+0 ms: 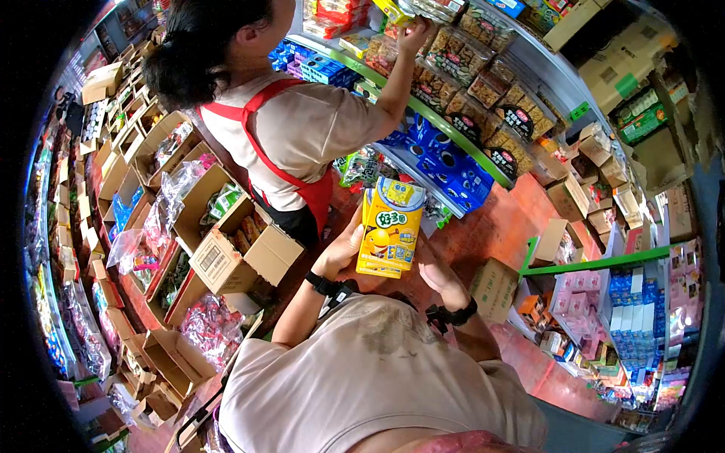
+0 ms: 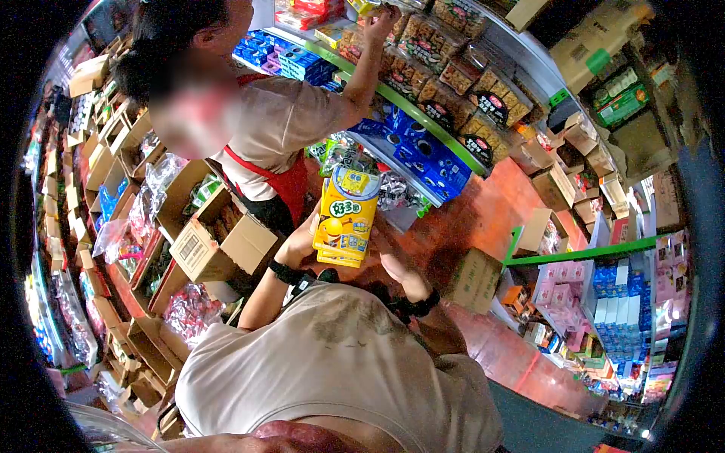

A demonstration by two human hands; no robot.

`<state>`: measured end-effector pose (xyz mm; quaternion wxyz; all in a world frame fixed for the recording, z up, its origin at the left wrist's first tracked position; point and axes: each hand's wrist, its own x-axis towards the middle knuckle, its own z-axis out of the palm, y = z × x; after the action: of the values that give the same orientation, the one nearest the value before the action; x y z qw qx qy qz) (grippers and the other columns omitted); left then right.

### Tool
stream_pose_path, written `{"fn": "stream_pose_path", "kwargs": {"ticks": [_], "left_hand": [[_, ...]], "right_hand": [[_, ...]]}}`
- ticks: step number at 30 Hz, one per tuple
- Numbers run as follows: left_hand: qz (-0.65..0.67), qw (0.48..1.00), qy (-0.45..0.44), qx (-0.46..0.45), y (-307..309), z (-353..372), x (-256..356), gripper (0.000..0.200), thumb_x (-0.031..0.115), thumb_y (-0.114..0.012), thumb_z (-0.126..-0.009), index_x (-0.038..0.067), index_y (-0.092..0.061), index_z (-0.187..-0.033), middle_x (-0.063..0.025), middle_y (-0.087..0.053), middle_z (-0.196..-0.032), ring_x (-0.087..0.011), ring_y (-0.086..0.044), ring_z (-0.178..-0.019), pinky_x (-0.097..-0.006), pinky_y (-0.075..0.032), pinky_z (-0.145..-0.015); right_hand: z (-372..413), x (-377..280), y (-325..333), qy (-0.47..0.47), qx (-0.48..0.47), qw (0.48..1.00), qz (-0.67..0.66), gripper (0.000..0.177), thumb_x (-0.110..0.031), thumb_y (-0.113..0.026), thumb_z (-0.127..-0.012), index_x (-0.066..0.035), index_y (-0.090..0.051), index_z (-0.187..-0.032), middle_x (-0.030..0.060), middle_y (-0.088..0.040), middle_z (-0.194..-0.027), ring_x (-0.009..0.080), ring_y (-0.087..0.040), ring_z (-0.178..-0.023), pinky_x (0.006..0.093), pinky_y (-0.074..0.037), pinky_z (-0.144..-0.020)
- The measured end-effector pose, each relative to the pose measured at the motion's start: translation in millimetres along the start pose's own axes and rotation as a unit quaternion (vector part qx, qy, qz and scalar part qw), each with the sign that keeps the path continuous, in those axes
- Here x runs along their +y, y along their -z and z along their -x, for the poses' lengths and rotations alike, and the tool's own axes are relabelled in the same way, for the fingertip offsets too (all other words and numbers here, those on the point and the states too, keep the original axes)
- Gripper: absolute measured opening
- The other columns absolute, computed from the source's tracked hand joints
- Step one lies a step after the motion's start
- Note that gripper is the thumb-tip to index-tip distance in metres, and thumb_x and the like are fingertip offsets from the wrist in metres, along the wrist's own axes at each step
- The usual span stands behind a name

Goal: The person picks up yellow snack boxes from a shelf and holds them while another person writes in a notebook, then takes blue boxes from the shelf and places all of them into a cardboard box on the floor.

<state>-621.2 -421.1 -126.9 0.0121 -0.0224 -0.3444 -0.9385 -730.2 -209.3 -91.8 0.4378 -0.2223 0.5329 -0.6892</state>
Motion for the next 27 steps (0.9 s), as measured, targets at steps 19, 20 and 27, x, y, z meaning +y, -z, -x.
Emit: {"fn": "stream_pose_path", "kwargs": {"ticks": [19,20,27], "left_hand": [[-0.045,0.998,0.026,-0.036,-26.4,9.2,10.9,0.1,0.057,-0.063,-0.096,0.025,-0.001,-0.167,-0.0125,-0.036,-0.163,-0.0327,-0.048,-0.143,-0.0502,-0.048,-0.111],[-0.033,0.998,0.044,-0.019,-31.3,10.8,14.7,0.102,0.057,-0.064,-0.095,0.025,-0.001,-0.167,-0.0124,-0.037,-0.163,-0.0323,-0.048,-0.143,-0.0501,-0.048,-0.111],[-0.015,0.998,0.05,-0.032,-25.7,7.4,10.4,0.11,0.058,-0.071,-0.091,0.024,0.0,-0.167,-0.0127,-0.036,-0.163,-0.0316,-0.047,-0.143,-0.0512,-0.047,-0.111]], "right_hand": [[22.2,-9.9,-16.1,-0.026,0.022,0.999,-0.023,0.063,-0.042,-0.047,-0.111,-0.012,-0.028,-0.163,0.0045,-0.053,-0.148,0.0159,-0.054,-0.13,0.0348,-0.046,-0.108],[22.0,-4.1,-13.9,-0.024,0.02,0.999,-0.023,0.063,-0.042,-0.047,-0.111,-0.012,-0.028,-0.163,0.0045,-0.053,-0.148,0.0159,-0.054,-0.13,0.0348,-0.046,-0.108],[29.0,-8.9,-18.1,-0.044,0.028,0.999,-0.008,0.066,-0.046,-0.045,-0.111,-0.012,-0.025,-0.163,0.0062,-0.046,-0.153,0.0163,-0.05,-0.134,0.0358,-0.045,-0.11]]}}
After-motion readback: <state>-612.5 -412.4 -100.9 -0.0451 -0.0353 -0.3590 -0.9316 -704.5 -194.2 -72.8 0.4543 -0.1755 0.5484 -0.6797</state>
